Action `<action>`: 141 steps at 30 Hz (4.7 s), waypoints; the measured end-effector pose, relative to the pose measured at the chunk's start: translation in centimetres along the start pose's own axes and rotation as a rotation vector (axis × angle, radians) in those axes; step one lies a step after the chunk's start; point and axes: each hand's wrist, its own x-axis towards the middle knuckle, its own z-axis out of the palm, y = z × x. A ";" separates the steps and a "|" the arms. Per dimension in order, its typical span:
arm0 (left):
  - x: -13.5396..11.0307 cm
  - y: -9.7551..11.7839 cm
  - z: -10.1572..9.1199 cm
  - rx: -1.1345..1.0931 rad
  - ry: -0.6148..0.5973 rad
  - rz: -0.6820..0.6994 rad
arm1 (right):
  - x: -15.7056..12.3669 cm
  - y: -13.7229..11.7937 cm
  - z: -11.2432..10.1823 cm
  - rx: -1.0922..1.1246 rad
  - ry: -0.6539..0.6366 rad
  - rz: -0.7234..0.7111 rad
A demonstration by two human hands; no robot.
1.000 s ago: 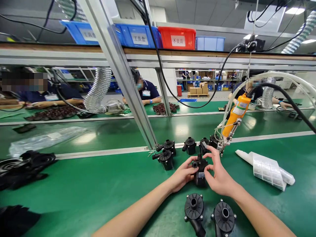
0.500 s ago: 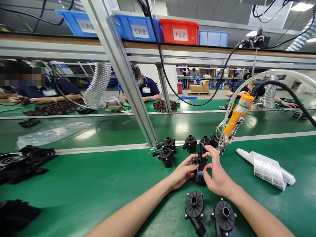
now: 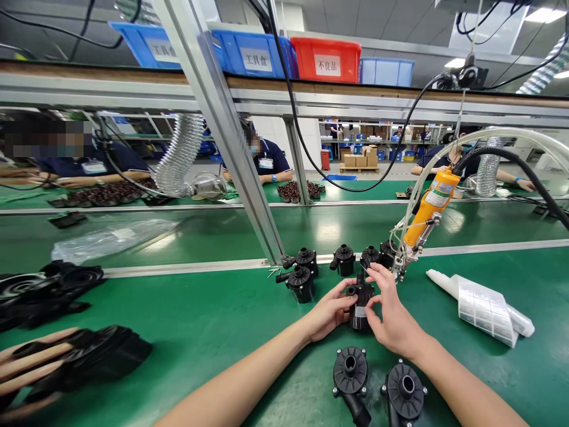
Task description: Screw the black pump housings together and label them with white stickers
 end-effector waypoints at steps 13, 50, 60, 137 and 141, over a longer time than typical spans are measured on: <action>0.0 -0.5 0.3 0.046 0.040 0.024 | 0.4 -2.1 -1.4 0.354 0.042 0.245; -0.2 -0.5 0.2 0.050 -0.012 0.029 | 0.1 0.1 -0.5 -0.114 0.030 0.102; -0.4 -0.5 -1.0 0.256 -0.362 0.110 | 0.3 0.0 -3.9 -0.323 -0.396 0.020; 2.7 2.9 -3.2 0.368 -0.306 0.079 | 1.6 4.0 -4.2 -0.323 -0.214 0.303; 2.4 4.1 -5.0 0.309 -0.482 -0.063 | 1.3 4.3 -5.6 -0.456 -0.118 0.344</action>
